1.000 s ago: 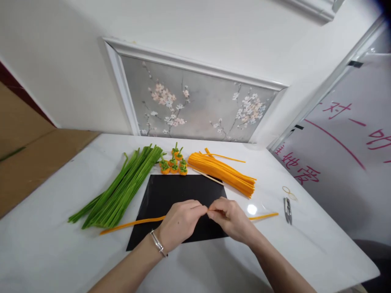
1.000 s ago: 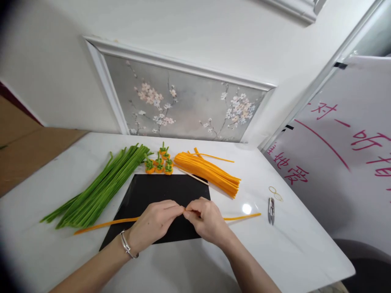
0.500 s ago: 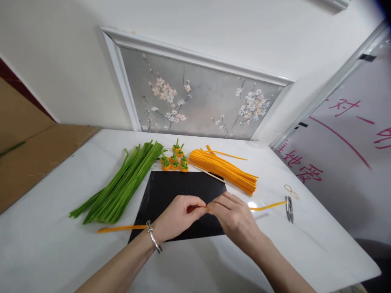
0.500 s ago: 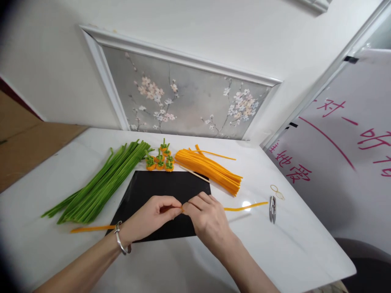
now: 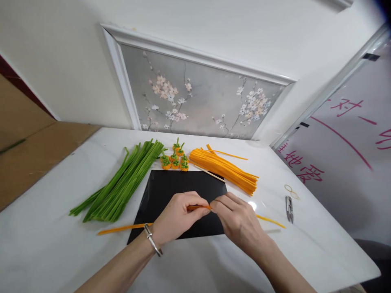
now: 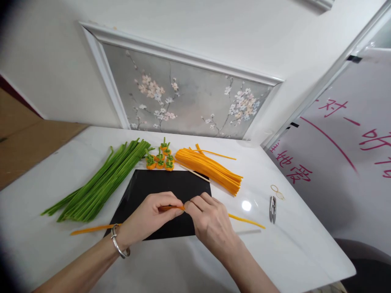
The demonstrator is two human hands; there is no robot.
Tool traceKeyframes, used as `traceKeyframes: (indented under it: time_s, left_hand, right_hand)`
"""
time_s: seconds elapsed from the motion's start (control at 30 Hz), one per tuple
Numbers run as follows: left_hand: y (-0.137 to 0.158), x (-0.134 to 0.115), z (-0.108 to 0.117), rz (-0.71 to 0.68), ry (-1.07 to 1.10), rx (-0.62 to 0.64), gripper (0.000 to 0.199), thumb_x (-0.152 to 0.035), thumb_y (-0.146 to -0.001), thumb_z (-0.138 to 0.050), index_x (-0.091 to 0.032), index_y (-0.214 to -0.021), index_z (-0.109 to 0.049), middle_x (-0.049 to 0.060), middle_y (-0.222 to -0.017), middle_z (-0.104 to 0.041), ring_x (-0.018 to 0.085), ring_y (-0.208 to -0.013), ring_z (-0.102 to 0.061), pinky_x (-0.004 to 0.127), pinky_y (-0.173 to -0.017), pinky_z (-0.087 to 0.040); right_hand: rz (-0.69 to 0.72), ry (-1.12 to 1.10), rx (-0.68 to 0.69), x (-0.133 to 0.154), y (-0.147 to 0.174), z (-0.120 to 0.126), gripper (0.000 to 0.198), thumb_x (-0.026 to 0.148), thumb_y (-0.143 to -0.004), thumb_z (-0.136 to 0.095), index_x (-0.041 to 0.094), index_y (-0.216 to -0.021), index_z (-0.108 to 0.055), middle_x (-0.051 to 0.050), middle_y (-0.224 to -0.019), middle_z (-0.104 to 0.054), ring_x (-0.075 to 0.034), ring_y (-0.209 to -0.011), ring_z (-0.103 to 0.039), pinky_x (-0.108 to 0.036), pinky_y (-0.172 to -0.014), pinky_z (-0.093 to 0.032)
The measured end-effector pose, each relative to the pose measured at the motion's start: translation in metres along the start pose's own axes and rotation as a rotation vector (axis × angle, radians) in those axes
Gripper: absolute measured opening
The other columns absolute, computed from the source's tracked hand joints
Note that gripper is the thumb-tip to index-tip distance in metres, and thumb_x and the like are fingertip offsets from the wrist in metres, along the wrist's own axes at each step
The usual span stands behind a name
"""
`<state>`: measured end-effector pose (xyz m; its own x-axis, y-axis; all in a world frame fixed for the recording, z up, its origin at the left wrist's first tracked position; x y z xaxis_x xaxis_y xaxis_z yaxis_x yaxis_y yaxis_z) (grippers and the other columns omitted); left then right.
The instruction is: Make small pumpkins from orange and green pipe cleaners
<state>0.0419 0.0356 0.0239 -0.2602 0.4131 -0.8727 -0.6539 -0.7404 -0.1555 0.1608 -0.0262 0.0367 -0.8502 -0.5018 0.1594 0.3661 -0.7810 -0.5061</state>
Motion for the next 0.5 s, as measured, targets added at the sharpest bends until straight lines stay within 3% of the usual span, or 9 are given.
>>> traceKeyframes:
  time_s: [0.2,0.5]
  left_hand:
    - [0.001,-0.006,-0.001,-0.115,-0.118,-0.016,0.018,-0.011,-0.083,-0.058,-0.017,-0.073,-0.071,0.001,-0.074,-0.066,0.011,-0.068,-0.06,0.021,-0.064,-0.042]
    - [0.005,-0.004,-0.005,-0.239,-0.261,0.025,0.02,-0.011,-0.087,-0.055,-0.019,-0.078,-0.071,0.0,-0.079,-0.068,0.01,-0.07,-0.062,0.02,-0.065,-0.042]
  right_hand:
    - [-0.042,-0.146,0.086,-0.005,-0.001,-0.007,0.028,0.011,-0.093,-0.039,0.018,-0.073,-0.056,-0.003,-0.067,-0.057,-0.015,-0.065,-0.047,-0.028,-0.06,-0.034]
    - [-0.292,-0.531,0.224,-0.018,0.003,-0.019,0.025,0.013,-0.09,-0.048,0.02,-0.068,-0.058,0.001,-0.067,-0.061,-0.013,-0.066,-0.055,-0.023,-0.06,-0.041]
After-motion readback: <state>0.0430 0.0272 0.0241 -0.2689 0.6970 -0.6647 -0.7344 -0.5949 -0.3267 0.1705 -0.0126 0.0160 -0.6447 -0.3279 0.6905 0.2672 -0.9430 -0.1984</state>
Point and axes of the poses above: each hand's wrist, its own y-axis away from the middle knuckle, its own z-axis out of the back of the hand, x = y × z, the point moved 6 cm from there along -y, towards the middle knuckle
